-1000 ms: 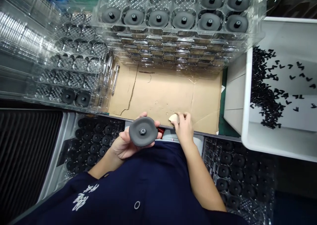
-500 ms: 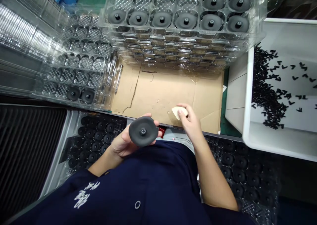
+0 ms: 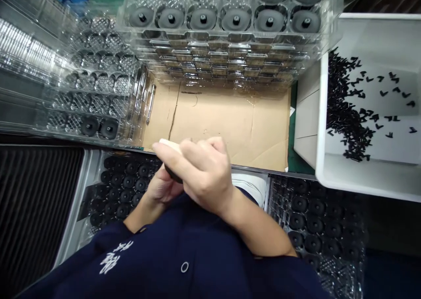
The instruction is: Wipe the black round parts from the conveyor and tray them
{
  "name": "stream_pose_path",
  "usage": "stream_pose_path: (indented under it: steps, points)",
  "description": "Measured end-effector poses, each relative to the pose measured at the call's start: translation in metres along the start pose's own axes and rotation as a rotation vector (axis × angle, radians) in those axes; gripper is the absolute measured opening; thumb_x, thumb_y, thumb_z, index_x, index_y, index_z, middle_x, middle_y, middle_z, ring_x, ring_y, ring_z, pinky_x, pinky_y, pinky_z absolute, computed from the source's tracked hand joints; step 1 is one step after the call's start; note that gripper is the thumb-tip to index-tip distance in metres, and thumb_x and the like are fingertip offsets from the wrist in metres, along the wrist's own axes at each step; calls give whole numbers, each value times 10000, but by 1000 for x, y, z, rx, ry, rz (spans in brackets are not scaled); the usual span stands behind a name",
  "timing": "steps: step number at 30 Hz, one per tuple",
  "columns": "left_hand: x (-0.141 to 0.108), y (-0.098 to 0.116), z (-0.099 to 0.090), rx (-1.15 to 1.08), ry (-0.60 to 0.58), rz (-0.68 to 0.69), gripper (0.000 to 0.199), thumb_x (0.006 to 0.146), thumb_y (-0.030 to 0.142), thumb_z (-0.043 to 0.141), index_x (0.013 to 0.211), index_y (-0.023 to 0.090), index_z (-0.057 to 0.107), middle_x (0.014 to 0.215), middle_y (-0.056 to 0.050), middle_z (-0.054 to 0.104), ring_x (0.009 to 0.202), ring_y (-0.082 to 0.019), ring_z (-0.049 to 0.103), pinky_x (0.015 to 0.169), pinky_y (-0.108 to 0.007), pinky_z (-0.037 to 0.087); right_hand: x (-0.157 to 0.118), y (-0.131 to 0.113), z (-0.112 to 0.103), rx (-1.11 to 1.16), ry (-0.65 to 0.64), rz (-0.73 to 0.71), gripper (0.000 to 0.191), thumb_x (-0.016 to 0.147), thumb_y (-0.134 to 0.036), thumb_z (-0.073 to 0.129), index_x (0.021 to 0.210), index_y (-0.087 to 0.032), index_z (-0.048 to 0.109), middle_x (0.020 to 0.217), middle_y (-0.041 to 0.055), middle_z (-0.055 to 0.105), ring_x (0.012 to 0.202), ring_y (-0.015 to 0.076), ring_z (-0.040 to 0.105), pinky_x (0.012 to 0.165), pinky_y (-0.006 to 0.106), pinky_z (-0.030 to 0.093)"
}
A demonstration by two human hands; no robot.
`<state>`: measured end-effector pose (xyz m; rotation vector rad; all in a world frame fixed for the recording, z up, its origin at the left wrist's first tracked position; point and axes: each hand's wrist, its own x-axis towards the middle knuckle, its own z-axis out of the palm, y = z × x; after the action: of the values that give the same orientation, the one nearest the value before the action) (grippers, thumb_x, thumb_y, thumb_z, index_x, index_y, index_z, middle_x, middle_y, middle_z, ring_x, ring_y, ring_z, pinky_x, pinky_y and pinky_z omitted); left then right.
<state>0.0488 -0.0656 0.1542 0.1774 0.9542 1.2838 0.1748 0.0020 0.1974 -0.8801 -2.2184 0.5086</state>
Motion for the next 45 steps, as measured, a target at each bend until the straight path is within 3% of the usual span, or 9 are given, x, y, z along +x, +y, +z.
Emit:
stream_pose_path:
  steps: [4, 10, 17, 21, 24, 30, 34, 38, 45]
  points:
    - [-2, 6, -4, 72, -45, 241, 688, 527, 405, 895, 1158, 270, 657, 1163, -37, 684, 1126, -225, 625, 999, -296, 467, -21, 25, -3, 269, -73, 352, 231, 926, -264, 543, 1117, -288, 671, 1046, -7, 711, 903, 142, 642, 807, 302, 435]
    - [-6, 14, -9, 57, -77, 206, 715, 530, 457, 880, 1179, 310, 618, 1232, -63, 666, 1128, -300, 632, 1013, -446, 472, -84, 54, 8, 827, -170, 1019, 324, 834, -437, 632, 1083, -237, 688, 1002, 36, 722, 836, 181, 662, 698, 285, 512]
    - [-5, 11, -3, 42, -101, 147, 700, 537, 464, 876, 1175, 337, 617, 1239, -45, 663, 1118, -294, 638, 1008, -456, 475, -70, 41, 7, 695, -139, 902, 302, 885, -402, 580, 1134, -255, 667, 1081, 33, 699, 930, 185, 650, 815, 327, 525]
    - [-6, 7, -2, 57, -110, 187, 691, 533, 481, 868, 1169, 362, 626, 1229, -19, 670, 1084, -255, 655, 990, -404, 492, -36, 14, -10, 347, 240, 494, 298, 913, -246, 546, 1189, -322, 631, 1115, 7, 684, 942, 160, 630, 835, 310, 495]
    - [-5, 4, -5, 128, -23, 280, 667, 545, 410, 881, 1163, 358, 635, 1189, -5, 689, 1116, -220, 636, 976, -321, 494, -20, 9, -4, 245, 183, 214, 346, 881, -179, 572, 1187, -328, 629, 1051, -9, 705, 869, 145, 631, 811, 301, 484]
    - [-2, 11, -17, 113, -6, 350, 652, 557, 405, 878, 1157, 338, 631, 1229, -33, 668, 1107, -260, 645, 987, -381, 492, -64, 63, 39, 854, -310, 915, 360, 851, -453, 556, 1075, -199, 678, 899, 47, 708, 695, 153, 626, 576, 263, 481]
    - [-1, 14, -15, 75, -33, 263, 662, 544, 419, 882, 1151, 346, 628, 1214, -30, 668, 1077, -264, 659, 988, -401, 492, -103, 89, 51, 804, -302, 1129, 473, 767, -520, 621, 1067, -159, 674, 858, 58, 697, 617, 133, 573, 485, 232, 427]
    - [-1, 11, -3, 60, -98, 222, 649, 567, 428, 871, 1163, 350, 627, 1219, -22, 662, 1073, -255, 660, 989, -392, 495, -83, 75, 16, 641, -137, 959, 380, 841, -455, 600, 1144, -231, 652, 1105, 50, 674, 909, 177, 625, 743, 295, 512]
    - [-6, 7, -4, 165, -71, 195, 708, 566, 511, 843, 1194, 259, 635, 1126, -46, 697, 1067, -234, 643, 949, -310, 495, -12, 18, -6, 225, 41, -21, 327, 941, -192, 499, 1246, -289, 569, 994, -4, 692, 840, 125, 611, 789, 300, 439]
